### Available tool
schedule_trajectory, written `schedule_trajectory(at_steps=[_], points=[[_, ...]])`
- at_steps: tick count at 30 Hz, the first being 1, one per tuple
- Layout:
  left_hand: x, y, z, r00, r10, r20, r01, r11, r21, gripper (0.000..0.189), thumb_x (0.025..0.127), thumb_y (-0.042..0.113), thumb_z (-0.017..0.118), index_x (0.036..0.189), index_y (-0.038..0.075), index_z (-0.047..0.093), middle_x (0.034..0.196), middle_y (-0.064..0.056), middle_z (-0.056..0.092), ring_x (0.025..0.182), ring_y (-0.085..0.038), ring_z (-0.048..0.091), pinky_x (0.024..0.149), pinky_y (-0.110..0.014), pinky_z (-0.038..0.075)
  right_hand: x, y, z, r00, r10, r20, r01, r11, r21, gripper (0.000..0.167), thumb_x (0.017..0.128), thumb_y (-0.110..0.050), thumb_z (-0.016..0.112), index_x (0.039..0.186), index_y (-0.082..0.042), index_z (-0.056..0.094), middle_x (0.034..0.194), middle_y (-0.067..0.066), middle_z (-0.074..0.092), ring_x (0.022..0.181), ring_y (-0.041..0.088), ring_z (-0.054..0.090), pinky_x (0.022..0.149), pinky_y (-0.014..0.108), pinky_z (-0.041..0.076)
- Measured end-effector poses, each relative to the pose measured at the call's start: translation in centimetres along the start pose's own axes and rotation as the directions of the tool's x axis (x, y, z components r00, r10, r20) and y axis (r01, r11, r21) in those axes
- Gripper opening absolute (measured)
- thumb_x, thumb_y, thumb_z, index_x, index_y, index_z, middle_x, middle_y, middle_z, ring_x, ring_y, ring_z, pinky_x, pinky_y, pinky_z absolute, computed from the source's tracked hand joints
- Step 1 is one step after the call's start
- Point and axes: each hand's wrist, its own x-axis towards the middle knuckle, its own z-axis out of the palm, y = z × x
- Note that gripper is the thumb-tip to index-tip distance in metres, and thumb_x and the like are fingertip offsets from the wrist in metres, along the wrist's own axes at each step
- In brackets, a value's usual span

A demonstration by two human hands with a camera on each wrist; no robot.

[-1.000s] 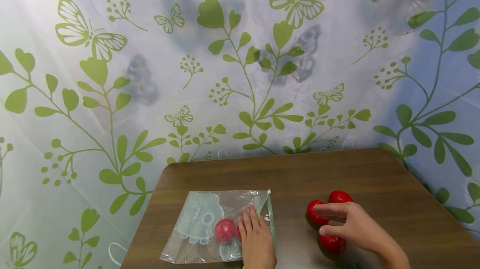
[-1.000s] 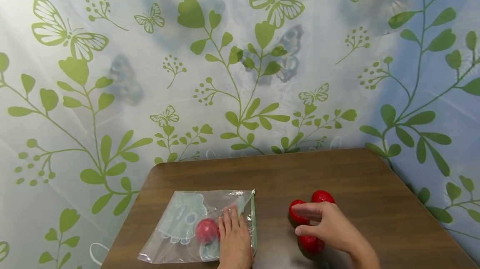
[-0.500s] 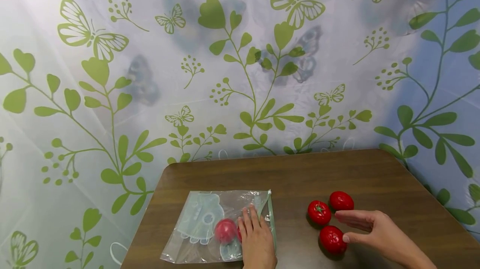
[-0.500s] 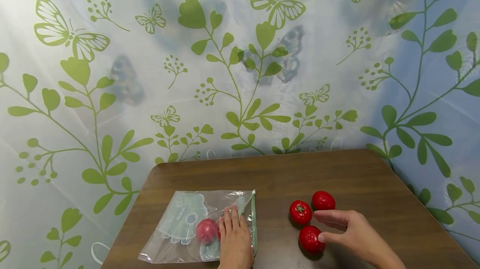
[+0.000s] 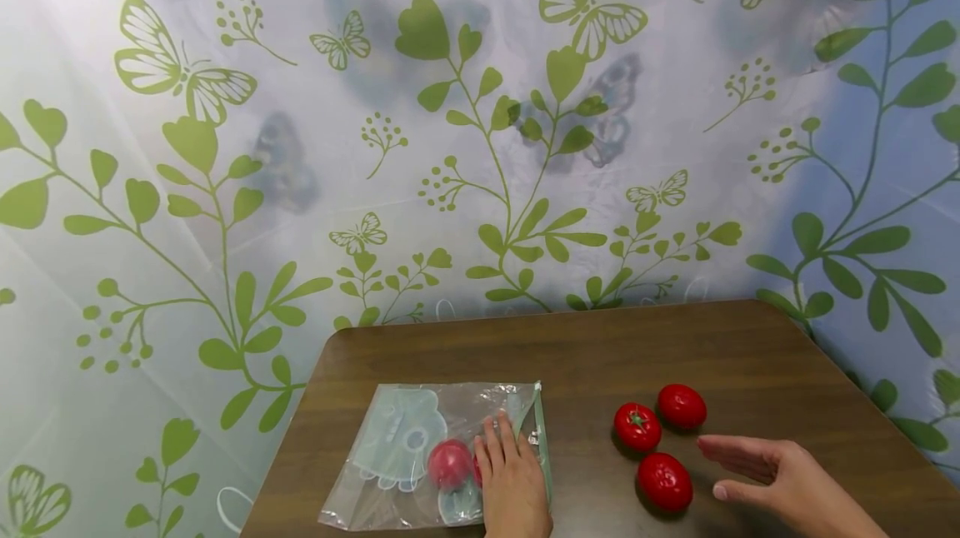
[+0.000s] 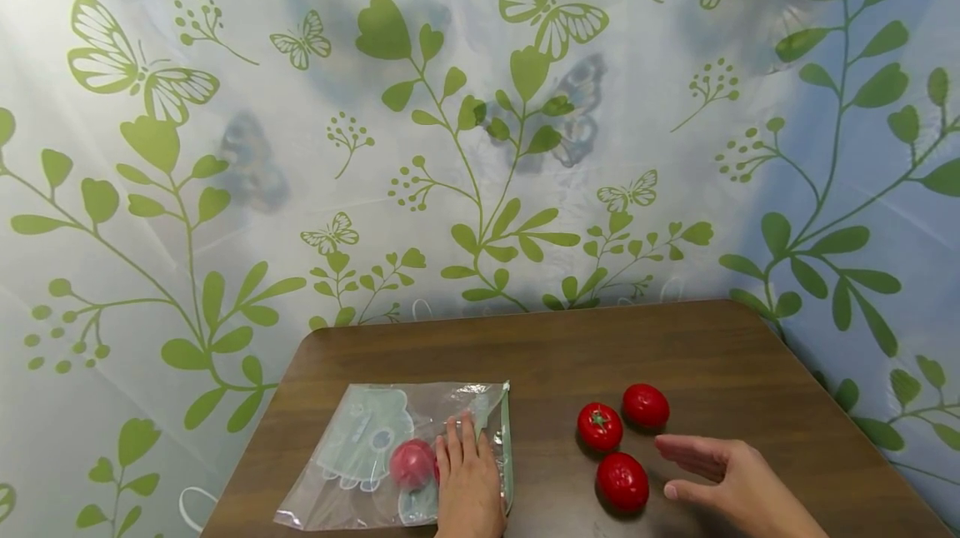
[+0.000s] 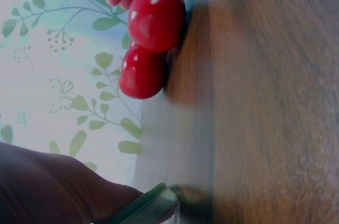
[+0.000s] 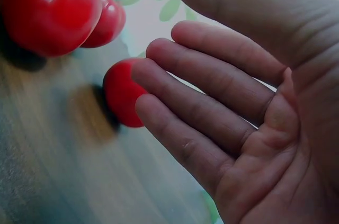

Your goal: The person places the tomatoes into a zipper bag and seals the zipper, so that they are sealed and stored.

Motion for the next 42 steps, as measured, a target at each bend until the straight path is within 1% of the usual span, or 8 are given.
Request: schedule_trajectory(at_steps=[9,11,16,18,24,30,33,42], points=[[0.1,0.0,-0.2,1.000,0.003,0.006,-0.003,1.000,0.016,0.103,0.052,0.023,0.105,0.143,-0.002,0.064,0.166,-0.027,0.047,0.156,-0.050,0.043,0.127,-0.065,0.036,0.2,1.6,0.5,0.997,-0.063,0.038,0.057,0.988,0.147,0.054,0.105,-0.005,0.070,0.147,0.022,0.050,0.137,-0.019,0.075,0.120,-0.011,0.067,0.092,0.016,0.059],[0.0,0.0,-0.1,1.000,0.003,-0.001,-0.003,1.000,0.019,0.102,0.052,0.022,0.105,0.143,-0.001,0.064,0.166,-0.027,0.047,0.155,-0.050,0.043,0.127,-0.065,0.036,0.3,1.9,0.8,0.997,-0.055,0.052,0.045,0.983,0.177,0.055,0.105,-0.005,0.070,0.148,0.022,0.048,0.139,-0.012,0.076,0.120,-0.011,0.067,0.093,0.016,0.059],[-0.1,0.0,0.1,0.999,0.001,-0.032,-0.001,1.000,0.026,0.100,0.051,0.021,0.105,0.140,0.000,0.066,0.164,-0.025,0.050,0.154,-0.049,0.045,0.125,-0.064,0.038,0.8,2.2,1.5,0.998,-0.012,0.057,0.002,0.985,0.171,0.060,0.104,-0.010,0.073,0.150,0.021,0.049,0.147,0.033,0.064,0.118,-0.013,0.066,0.092,0.016,0.059],[-0.2,0.0,0.1,0.999,-0.001,-0.045,0.002,1.000,0.029,0.099,0.051,0.021,0.105,0.139,0.000,0.066,0.164,-0.025,0.051,0.153,-0.048,0.046,0.125,-0.064,0.039,1.0,2.3,1.8,0.998,0.007,0.057,-0.016,0.987,0.160,0.062,0.104,-0.012,0.075,0.150,0.020,0.050,0.148,0.042,0.058,0.117,-0.014,0.065,0.092,0.016,0.059],[-0.2,0.0,0.2,0.998,-0.004,-0.066,0.005,1.000,0.028,0.099,0.049,0.020,0.105,0.138,0.001,0.067,0.163,-0.025,0.052,0.153,-0.048,0.047,0.125,-0.064,0.039,1.5,2.6,2.5,0.997,0.065,0.043,-0.071,0.987,0.146,0.066,0.102,-0.017,0.078,0.152,0.017,0.051,0.151,0.040,0.057,0.116,-0.013,0.068,0.093,0.020,0.062],[-0.2,0.0,0.2,0.998,-0.002,-0.067,0.003,1.000,0.021,0.099,0.049,0.019,0.105,0.138,0.000,0.067,0.163,-0.025,0.052,0.152,-0.048,0.048,0.124,-0.064,0.039,1.9,2.4,3.0,0.993,0.121,0.013,-0.121,0.987,0.107,0.070,0.100,-0.022,0.082,0.152,0.013,0.053,0.151,0.035,0.061,0.131,0.037,0.071,0.097,0.038,0.065],[-0.2,-0.1,0.2,0.998,-0.001,-0.060,0.002,1.000,0.017,0.098,0.050,0.018,0.105,0.138,0.000,0.067,0.163,-0.025,0.051,0.153,-0.048,0.047,0.125,-0.064,0.039,2.0,2.2,3.2,0.992,0.129,0.011,-0.130,0.987,0.094,0.071,0.099,-0.023,0.083,0.152,0.013,0.053,0.150,0.034,0.061,0.134,0.050,0.066,0.097,0.042,0.065],[0.0,-0.1,0.1,1.000,-0.008,-0.023,0.008,1.000,0.001,0.098,0.052,0.018,0.104,0.140,0.001,0.066,0.163,-0.025,0.051,0.154,-0.048,0.045,0.125,-0.064,0.038,2.2,1.8,3.5,0.993,0.122,0.002,-0.122,0.990,0.067,0.071,0.097,-0.025,0.085,0.151,0.011,0.056,0.149,0.034,0.062,0.130,0.048,0.069,0.096,0.041,0.065]])
